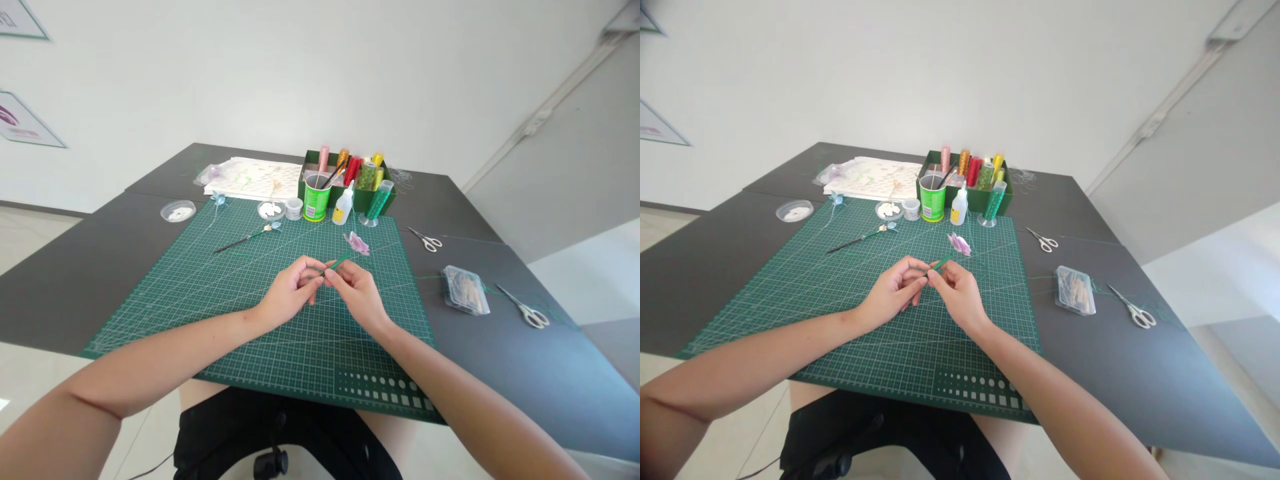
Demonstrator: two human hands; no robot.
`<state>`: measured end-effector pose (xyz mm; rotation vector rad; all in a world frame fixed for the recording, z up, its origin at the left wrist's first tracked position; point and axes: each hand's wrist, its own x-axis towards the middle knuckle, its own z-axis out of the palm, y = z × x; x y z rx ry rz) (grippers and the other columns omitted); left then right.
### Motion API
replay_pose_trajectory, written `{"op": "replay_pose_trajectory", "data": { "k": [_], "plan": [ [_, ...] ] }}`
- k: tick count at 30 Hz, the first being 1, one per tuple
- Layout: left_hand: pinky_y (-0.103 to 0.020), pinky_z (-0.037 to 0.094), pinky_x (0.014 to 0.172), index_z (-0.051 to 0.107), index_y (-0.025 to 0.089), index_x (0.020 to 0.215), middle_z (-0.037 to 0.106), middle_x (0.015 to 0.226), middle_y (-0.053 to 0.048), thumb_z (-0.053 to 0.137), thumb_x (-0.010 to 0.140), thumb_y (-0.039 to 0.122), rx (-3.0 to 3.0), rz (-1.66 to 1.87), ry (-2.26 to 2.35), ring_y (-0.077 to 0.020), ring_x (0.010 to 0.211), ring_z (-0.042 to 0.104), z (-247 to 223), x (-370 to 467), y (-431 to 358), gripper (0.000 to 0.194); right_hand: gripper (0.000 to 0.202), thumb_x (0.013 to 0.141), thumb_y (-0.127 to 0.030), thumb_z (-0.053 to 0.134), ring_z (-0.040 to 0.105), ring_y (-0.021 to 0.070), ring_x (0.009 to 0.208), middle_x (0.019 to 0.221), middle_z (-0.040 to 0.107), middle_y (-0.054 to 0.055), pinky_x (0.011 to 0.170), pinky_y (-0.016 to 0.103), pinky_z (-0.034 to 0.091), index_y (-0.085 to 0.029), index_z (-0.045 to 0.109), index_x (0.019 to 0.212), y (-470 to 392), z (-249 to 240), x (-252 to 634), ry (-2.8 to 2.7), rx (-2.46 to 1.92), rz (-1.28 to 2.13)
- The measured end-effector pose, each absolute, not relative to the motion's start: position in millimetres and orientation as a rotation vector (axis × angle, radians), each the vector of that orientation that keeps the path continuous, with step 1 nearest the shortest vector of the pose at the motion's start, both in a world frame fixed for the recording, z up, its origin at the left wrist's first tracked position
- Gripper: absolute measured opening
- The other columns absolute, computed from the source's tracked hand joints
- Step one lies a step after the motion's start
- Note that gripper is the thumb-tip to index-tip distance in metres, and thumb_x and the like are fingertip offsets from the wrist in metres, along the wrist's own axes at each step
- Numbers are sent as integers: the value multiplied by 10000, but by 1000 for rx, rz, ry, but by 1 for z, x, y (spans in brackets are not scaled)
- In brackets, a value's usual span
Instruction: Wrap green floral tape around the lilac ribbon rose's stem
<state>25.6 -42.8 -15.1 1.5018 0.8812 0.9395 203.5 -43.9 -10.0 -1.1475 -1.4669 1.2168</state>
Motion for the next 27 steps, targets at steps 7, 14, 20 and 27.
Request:
{"op": "replay_pose_trajectory", "data": {
  "k": [7, 14, 20, 27],
  "plan": [
    [-174, 430, 417, 525, 216, 1189, 743, 939, -36, 634, 970, 440, 1443, 904, 868, -108, 578, 632, -20, 23, -39, 331, 369, 817, -569, 750, 261, 116, 525, 566, 408, -45, 504, 293, 209, -206, 690, 792, -42, -12, 208, -1457, -1196, 1235],
    [-214, 290, 438, 626, 159, 929, 631, 576, 9, 442, 1022, 541, 1494, 682, 752, -84, 422, 378, -19, 18, -27, 434, 335, 846, -485, 737, 262, 95, 509, 554, 363, -62, 493, 275, 213, -186, 657, 717, -41, -14, 210, -1501, -1160, 1190],
    [-227, 304, 512, 611, 173, 852, 458, 537, 71, 460, 1014, 521, 1531, 736, 789, -96, 486, 376, -16, 17, -25, 412, 234, 876, -406, 698, 326, 101, 509, 548, 421, -51, 504, 269, 289, -188, 757, 813, -40, -15, 210, -1497, -1143, 1130],
    [-247, 379, 600, 639, 180, 881, 500, 587, 64, 453, 1043, 431, 1702, 803, 885, -110, 546, 470, -10, 13, -27, 352, 232, 896, -385, 672, 638, 193, 710, 771, 741, 38, 639, 310, 497, -218, 833, 885, -36, -20, 215, -1623, -1189, 983]
  ]
}}
